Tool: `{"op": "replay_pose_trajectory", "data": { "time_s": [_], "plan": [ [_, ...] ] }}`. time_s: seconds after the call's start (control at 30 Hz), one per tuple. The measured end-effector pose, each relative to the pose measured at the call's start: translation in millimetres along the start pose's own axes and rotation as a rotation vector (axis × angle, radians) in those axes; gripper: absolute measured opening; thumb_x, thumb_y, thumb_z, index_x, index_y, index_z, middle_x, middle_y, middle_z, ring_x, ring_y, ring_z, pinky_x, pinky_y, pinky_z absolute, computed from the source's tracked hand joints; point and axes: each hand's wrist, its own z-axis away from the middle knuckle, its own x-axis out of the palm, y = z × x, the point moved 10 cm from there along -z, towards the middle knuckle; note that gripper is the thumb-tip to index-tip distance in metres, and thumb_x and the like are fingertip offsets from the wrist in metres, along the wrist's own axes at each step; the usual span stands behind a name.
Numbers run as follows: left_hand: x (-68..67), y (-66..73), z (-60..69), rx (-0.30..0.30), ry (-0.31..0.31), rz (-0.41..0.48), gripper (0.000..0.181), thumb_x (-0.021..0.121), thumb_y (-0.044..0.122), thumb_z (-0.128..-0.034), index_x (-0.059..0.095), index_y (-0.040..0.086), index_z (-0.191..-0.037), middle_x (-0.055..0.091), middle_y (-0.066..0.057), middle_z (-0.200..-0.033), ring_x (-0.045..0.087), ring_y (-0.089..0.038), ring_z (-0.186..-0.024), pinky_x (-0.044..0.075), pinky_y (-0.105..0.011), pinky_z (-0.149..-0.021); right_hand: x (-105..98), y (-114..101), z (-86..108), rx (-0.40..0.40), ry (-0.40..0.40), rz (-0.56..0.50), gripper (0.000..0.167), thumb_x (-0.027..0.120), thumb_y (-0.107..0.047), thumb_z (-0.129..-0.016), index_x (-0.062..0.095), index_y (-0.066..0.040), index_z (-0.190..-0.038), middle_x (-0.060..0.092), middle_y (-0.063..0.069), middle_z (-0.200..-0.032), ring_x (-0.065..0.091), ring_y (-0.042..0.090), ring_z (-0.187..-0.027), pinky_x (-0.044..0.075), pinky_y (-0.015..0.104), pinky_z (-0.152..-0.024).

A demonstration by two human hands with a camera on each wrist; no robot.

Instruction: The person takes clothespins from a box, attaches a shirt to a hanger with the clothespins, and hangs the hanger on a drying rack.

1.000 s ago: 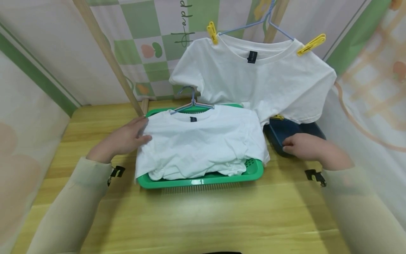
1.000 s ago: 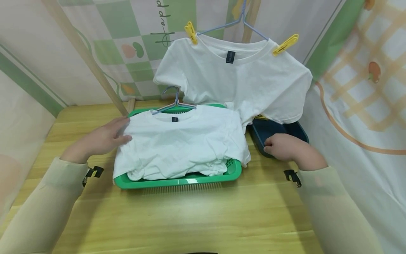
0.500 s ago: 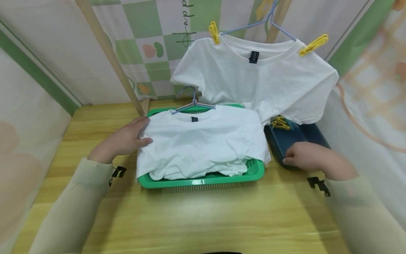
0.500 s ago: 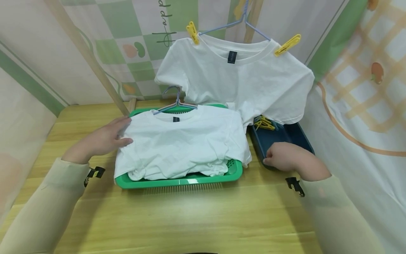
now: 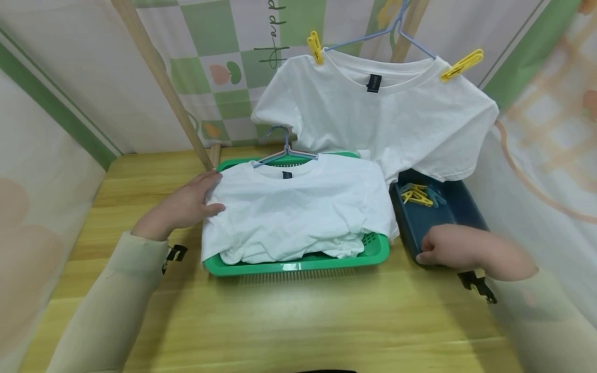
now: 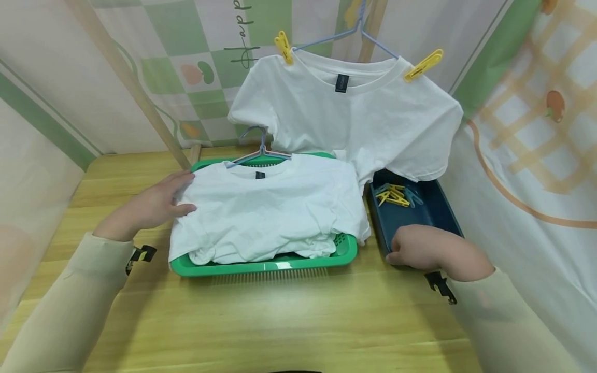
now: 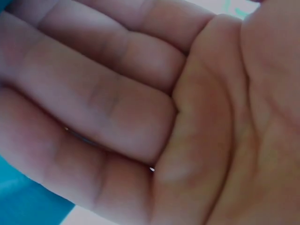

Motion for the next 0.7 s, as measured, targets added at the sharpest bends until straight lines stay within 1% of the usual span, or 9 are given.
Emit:
{"op": "replay_pose_trajectory", "data": {
  "time_s": [0.13,0.27,0.5,0.57,0.7],
  "plan": [
    [0.6,-2.5,-0.2,-0.004,0.004,0.018,0.083,0.066,0.037,-0.0969,0.02,0.009,-0.16,0.01,-0.013,-0.165,0.013,-0.037,-0.147,0.019,-0.057,-0.113,4,-1,-0.4,-0.014,-0.005,0.021,0.042,0.071,-0.023,-0.092,0.045,-0.02,-0.059,0.035,-0.009,-0.053,0.035,0.009,-0.047,0.034,0.029,-0.05],
    [0.4,-2.4,-0.4,-0.008,0.01,0.038,0.082,0.067,0.035,-0.0965,0.021,0.011,-0.159,0.011,-0.012,-0.165,0.014,-0.037,-0.147,0.019,-0.058,-0.113,10,-3,-1.2,-0.048,-0.011,0.043,0.04,0.074,-0.018,-0.087,0.046,-0.02,-0.058,0.034,-0.01,-0.054,0.034,0.008,-0.048,0.033,0.028,-0.051],
    [0.6,-0.2,1.3,-0.018,0.008,0.066,0.08,0.067,0.032,-0.0968,0.022,0.011,-0.159,0.01,-0.01,-0.165,0.013,-0.036,-0.148,0.019,-0.057,-0.113,17,-9,-3.1,-0.12,-0.039,0.069,0.043,0.075,-0.014,-0.079,0.04,-0.023,-0.054,0.024,-0.012,-0.053,0.02,0.007,-0.049,0.024,0.025,-0.049],
    [0.7,0.3,1.9,-0.01,0.011,0.068,0.08,0.067,0.032,-0.0968,0.022,0.01,-0.159,0.01,-0.012,-0.165,0.013,-0.036,-0.147,0.019,-0.057,-0.113,18,-10,-3.3,-0.133,-0.037,0.075,0.044,0.075,-0.014,-0.079,0.04,-0.023,-0.054,0.023,-0.012,-0.053,0.019,0.007,-0.049,0.023,0.025,-0.049],
    [1.5,0.6,3.0,0.003,0.014,0.067,0.079,0.068,0.03,-0.0966,0.024,0.008,-0.158,0.012,-0.015,-0.164,0.015,-0.038,-0.147,0.02,-0.058,-0.113,13,-10,-4.1,-0.123,-0.025,0.109,0.042,0.075,-0.022,-0.086,0.047,-0.024,-0.054,0.03,-0.014,-0.052,0.025,0.006,-0.047,0.027,0.025,-0.048]
  ]
}}
